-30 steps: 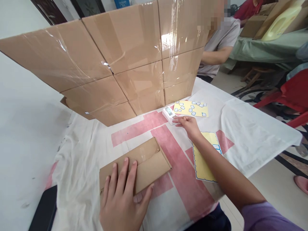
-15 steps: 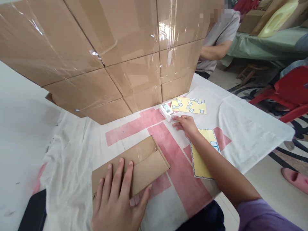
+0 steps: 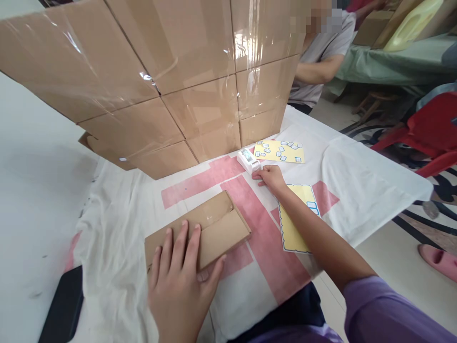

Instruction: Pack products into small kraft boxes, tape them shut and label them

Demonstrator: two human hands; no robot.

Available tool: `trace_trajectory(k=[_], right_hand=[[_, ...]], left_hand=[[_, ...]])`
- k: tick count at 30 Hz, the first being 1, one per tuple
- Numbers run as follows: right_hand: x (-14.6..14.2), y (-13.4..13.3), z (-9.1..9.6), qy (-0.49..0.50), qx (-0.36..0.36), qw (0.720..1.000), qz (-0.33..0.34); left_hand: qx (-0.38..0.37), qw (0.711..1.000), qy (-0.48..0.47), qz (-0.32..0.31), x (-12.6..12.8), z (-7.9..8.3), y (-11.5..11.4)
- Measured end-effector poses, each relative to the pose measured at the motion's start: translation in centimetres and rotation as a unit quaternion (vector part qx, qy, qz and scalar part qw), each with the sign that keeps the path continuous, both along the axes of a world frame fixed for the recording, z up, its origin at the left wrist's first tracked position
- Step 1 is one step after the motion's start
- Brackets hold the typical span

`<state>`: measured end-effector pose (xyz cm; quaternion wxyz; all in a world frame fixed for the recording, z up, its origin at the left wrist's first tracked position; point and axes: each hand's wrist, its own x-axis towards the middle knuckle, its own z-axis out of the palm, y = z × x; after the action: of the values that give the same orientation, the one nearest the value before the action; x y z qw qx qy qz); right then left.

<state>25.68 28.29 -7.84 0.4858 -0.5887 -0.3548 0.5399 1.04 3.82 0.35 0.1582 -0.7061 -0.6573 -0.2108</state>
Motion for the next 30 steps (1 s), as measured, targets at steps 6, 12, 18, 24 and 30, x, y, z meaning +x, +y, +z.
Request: trace_trajectory(k=[6,12,18,24,30], right_hand=[[0.6,-1.7,2.5,0.022,0.021,0.997,0.068],[-0.7,-5.1,11.6,-0.001,0.169,0.934,0.315],[-6.7,-8.8,19.9,-0.137,0.153,0.706,0.677],[-12.3,-8.3,20.2,-0.267,0.130,0.570,0.766],[-14.1,-7.6,20.6,-0.302,0.130,0.519,0.789]], left_hand=[[0.006,1.000,0.024,0.003,-0.1,0.0,0.3],[0.019,0.998,0.053,-0.002,-0.6,-0.2,0.6],[0.064,0.997,0.033,-0.030,-0.8,-0.5,0.3],[0.055,0.998,-0.018,-0.023,-0.8,-0.7,-0.1],[0.095,0.995,-0.032,-0.002,-1.0,-1.5,0.0]])
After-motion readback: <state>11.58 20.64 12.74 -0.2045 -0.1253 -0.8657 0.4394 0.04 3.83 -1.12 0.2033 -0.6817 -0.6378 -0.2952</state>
